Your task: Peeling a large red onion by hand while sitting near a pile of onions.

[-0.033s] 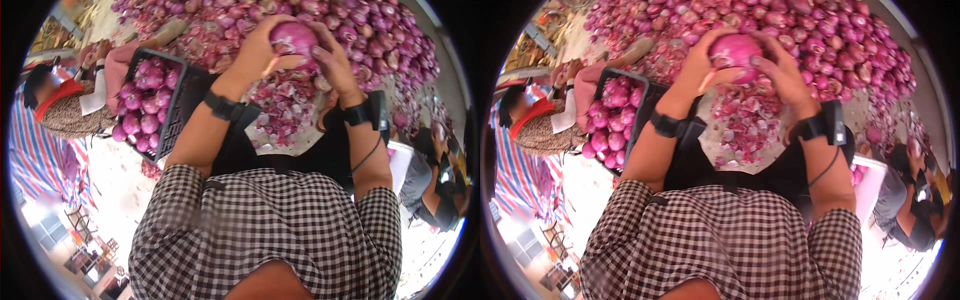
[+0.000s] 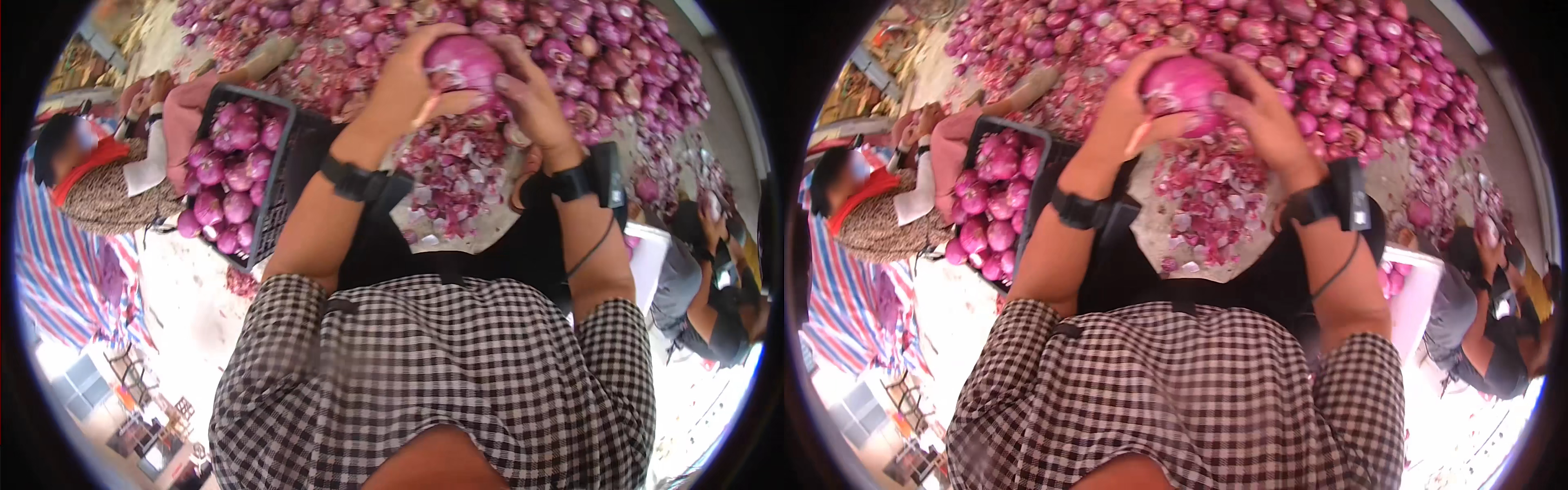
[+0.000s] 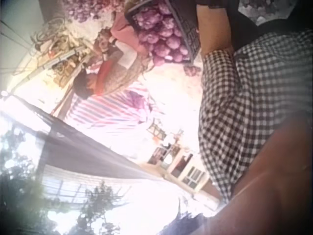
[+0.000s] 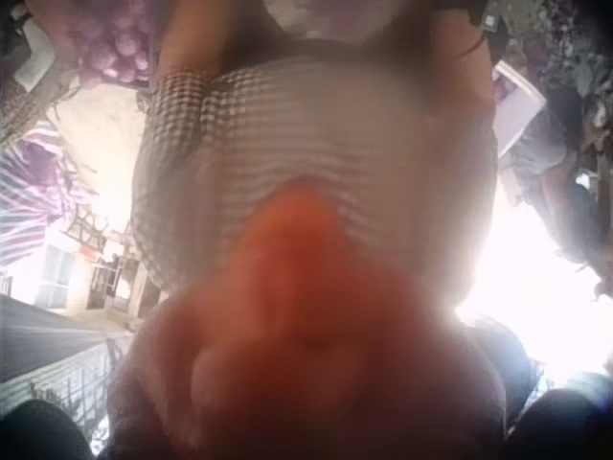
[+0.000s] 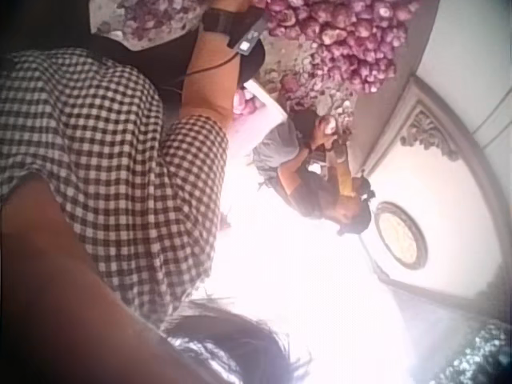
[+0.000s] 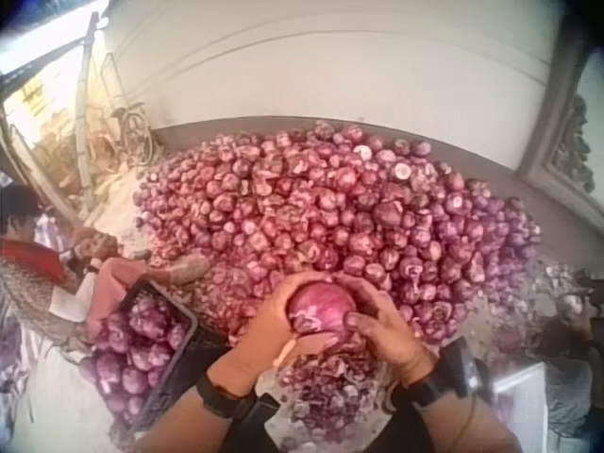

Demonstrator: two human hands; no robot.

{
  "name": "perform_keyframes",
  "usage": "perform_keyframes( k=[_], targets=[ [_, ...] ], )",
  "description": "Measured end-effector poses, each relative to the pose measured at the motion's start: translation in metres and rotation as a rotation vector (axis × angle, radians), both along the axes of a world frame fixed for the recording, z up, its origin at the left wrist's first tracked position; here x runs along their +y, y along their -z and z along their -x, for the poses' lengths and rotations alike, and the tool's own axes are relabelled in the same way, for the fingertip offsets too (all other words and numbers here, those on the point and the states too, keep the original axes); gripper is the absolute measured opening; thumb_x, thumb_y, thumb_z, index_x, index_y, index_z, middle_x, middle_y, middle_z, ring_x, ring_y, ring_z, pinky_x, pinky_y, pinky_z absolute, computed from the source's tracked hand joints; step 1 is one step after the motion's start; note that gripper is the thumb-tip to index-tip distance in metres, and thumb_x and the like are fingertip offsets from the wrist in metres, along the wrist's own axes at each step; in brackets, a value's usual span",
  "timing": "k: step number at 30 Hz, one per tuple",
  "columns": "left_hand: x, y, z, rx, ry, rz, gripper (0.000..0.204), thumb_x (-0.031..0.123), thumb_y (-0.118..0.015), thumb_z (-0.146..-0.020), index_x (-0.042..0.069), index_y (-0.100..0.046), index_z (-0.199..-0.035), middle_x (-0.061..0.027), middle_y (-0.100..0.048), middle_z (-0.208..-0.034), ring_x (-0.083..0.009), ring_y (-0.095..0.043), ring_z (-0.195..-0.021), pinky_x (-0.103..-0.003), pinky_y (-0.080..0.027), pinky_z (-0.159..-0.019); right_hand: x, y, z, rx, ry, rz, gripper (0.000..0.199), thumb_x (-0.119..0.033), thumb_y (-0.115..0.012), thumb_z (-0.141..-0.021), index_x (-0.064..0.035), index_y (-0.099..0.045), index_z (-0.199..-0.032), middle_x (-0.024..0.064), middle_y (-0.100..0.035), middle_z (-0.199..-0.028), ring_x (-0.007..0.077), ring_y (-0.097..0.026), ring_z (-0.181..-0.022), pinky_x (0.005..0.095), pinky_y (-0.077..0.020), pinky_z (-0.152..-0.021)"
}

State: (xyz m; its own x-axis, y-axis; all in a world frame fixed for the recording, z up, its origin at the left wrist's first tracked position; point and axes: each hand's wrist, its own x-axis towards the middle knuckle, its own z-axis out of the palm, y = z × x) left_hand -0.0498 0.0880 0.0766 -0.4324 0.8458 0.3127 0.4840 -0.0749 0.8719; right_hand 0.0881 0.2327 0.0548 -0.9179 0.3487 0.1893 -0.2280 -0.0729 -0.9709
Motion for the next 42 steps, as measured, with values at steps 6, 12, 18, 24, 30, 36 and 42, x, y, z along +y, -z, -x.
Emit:
perform_keyframes(
  k=[6, 12, 18, 24, 30, 36, 42],
  targets=[
    [-0.046, -0.025, -0.021, 0.152, -0.109, -0.006, 0.085, 0.019, -0.090, -0.053, 0.008, -0.048, -0.126, -0.0120, -0.053, -0.119, -0.0276, -0.055, -0.108, -0.037, -0.044, -0.094, -0.025, -0.027, -0.004, -0.071, -0.179, 0.058, 0.056, -0.003, -0.066, -0.077, -0.0023, -0.047, -0.130, 0.0073, -0.052, -0.124, 0.0177, -0.048, -0.117, 0.0328, -0.0396, -0.100],
    [-0.081, -0.043, -0.037, 0.220, -0.222, 0.022, 0.088, 0.021, -0.091, -0.048, 0.005, -0.048, -0.124, -0.0141, -0.052, -0.118, -0.0304, -0.054, -0.109, -0.038, -0.044, -0.095, -0.054, -0.043, -0.007, 0.043, -0.205, -0.098, 0.062, 0.001, -0.067, -0.073, -0.0052, -0.048, -0.131, 0.0067, -0.048, -0.126, 0.0191, -0.047, -0.119, 0.0340, -0.0390, -0.102],
    [-0.123, -0.036, -0.042, 0.200, -0.188, 0.051, 0.084, 0.024, -0.090, -0.054, 0.006, -0.049, -0.125, -0.0130, -0.052, -0.123, -0.0248, -0.053, -0.113, -0.036, -0.042, -0.098, -0.090, -0.047, -0.017, -0.040, -0.307, 0.076, 0.060, 0.001, -0.064, -0.076, -0.0042, -0.045, -0.133, 0.0059, -0.047, -0.131, 0.0186, -0.047, -0.120, 0.0336, -0.0396, -0.101],
    [-0.171, -0.023, -0.046, -0.620, -0.283, -0.126, 0.071, 0.019, -0.081, -0.068, 0.005, -0.046, -0.128, -0.0091, -0.056, -0.117, -0.0185, -0.055, -0.107, -0.032, -0.044, -0.094, -0.094, -0.011, -0.034, -0.034, -0.271, 0.353, 0.050, -0.005, -0.055, -0.085, 0.0020, -0.042, -0.133, 0.0164, -0.050, -0.131, 0.0270, -0.050, -0.121, 0.0415, -0.0432, -0.099],
    [-0.257, -0.019, -0.018, -0.988, -0.523, -0.448, 0.054, 0.020, -0.069, -0.080, 0.005, -0.045, -0.126, -0.0080, -0.056, -0.115, -0.0197, -0.056, -0.106, -0.036, -0.047, -0.092, -0.058, 0.021, -0.038, -0.206, -0.113, 0.331, 0.042, -0.006, -0.052, -0.087, 0.0015, -0.048, -0.128, 0.0122, -0.059, -0.115, 0.0223, -0.059, -0.101, 0.0336, -0.0499, -0.084],
    [-0.407, 0.051, 0.020, -0.947, -1.002, -0.316, 0.054, 0.026, -0.072, -0.080, 0.008, -0.049, -0.125, -0.0088, -0.056, -0.119, -0.0226, -0.056, -0.108, -0.043, -0.047, -0.092, -0.062, 0.040, -0.030, -0.328, -0.096, 0.324, 0.036, -0.001, -0.050, -0.089, -0.0002, -0.051, -0.124, 0.0089, -0.060, -0.109, 0.0186, -0.061, -0.096, 0.0291, -0.0506, -0.080],
    [-0.516, 0.085, 0.010, -0.994, -1.536, -0.114, 0.061, 0.029, -0.078, -0.075, 0.007, -0.049, -0.125, -0.0094, -0.058, -0.116, -0.0235, -0.060, -0.101, -0.039, -0.051, -0.081, -0.063, 0.043, -0.029, -0.456, -0.086, 0.227, 0.034, -0.002, -0.052, -0.089, -0.0004, -0.053, -0.123, 0.0075, -0.061, -0.108, 0.0162, -0.062, -0.091, 0.0257, -0.0503, -0.077]
  ],
)
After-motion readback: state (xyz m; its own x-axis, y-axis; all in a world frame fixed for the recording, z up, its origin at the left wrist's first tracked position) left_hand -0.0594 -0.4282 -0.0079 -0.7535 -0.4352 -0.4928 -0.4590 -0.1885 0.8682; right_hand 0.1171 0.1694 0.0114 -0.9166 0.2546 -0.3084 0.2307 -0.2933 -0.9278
